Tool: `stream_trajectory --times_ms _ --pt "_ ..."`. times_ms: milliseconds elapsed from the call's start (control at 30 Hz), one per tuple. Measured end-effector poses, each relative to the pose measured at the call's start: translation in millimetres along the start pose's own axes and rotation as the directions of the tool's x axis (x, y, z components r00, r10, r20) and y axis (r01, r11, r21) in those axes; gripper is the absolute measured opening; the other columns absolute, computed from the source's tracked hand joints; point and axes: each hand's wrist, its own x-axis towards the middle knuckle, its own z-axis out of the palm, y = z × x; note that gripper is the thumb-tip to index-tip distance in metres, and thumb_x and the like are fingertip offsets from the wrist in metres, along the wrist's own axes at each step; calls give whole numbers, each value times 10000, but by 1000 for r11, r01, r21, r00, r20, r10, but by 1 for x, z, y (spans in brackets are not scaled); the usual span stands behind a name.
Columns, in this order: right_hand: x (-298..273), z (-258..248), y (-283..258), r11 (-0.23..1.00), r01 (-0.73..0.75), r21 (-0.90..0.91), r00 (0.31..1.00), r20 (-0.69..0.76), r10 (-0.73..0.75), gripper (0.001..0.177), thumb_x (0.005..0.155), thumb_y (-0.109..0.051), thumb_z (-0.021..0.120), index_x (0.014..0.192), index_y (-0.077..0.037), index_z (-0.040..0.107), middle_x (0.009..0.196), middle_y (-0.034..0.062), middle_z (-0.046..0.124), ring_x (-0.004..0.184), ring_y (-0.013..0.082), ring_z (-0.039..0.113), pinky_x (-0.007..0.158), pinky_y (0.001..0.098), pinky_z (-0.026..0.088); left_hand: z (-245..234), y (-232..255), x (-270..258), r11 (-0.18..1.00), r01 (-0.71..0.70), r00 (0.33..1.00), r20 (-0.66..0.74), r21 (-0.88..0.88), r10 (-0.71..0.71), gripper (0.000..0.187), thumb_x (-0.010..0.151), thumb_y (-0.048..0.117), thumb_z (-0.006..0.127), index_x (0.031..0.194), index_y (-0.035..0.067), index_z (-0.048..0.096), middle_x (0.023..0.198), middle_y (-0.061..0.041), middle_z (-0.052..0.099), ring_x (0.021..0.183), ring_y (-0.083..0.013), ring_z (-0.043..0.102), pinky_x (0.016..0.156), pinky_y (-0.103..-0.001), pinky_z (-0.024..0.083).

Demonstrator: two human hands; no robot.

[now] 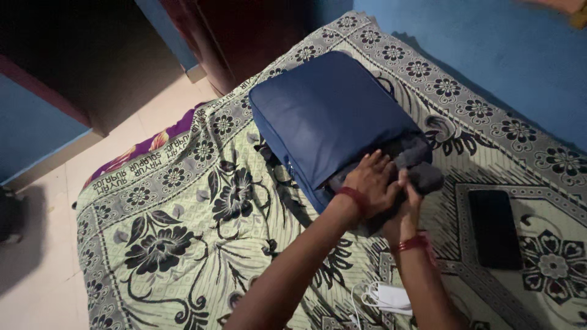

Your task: The person folds a dark collared shirt on a bed next to a blue backpack, then opens the backpack and places the folded shirt inside. They then put a pink pouch, a charger with cable, earphones, and a phone into the backpack and adjust the contents.

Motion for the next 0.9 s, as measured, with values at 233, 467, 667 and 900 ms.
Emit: stream_trajectory --times_ms 233,467,667,900 --pt "36 -33 22 967 109 -232 951 -259 -170 493 872 -277 808 1288 -45 677 1274 43 690 1109 207 670 987 339 542 -1 -12 -4 994 -40 993 -110 -102 28 488 1009 319 467 1375 13 571 1416 -195 581 1379 -399 460 1142 -512 351" --pt "32 -30 23 788 195 -583 827 -334 -452 554 792 -194 896 1270 -21 675 1218 45 712 1035 205 674 942 347 560 -29 -37 13 980 91 935 -355 178 -22 268 837 86 614 1103 98 649 1172 -116 668 1135 -337 635 936 -435 555" --pt "18 -11 25 873 313 -374 889 -207 -407 525 795 -139 839 1281 -30 674 1244 29 704 1062 205 677 940 347 569 -43 -30 42 935 167 961 -263 313 -84 302 820 116 644 1120 88 633 1094 -138 647 1070 -338 636 860 -446 562" --pt "11 -8 25 819 333 -468 866 -192 -462 505 857 -87 803 1336 -50 644 1328 2 679 1148 171 645 1020 305 511 -38 -42 49 909 257 966 -81 328 -244 271 916 167 616 1164 60 632 1159 -168 641 1086 -341 644 855 -441 580"
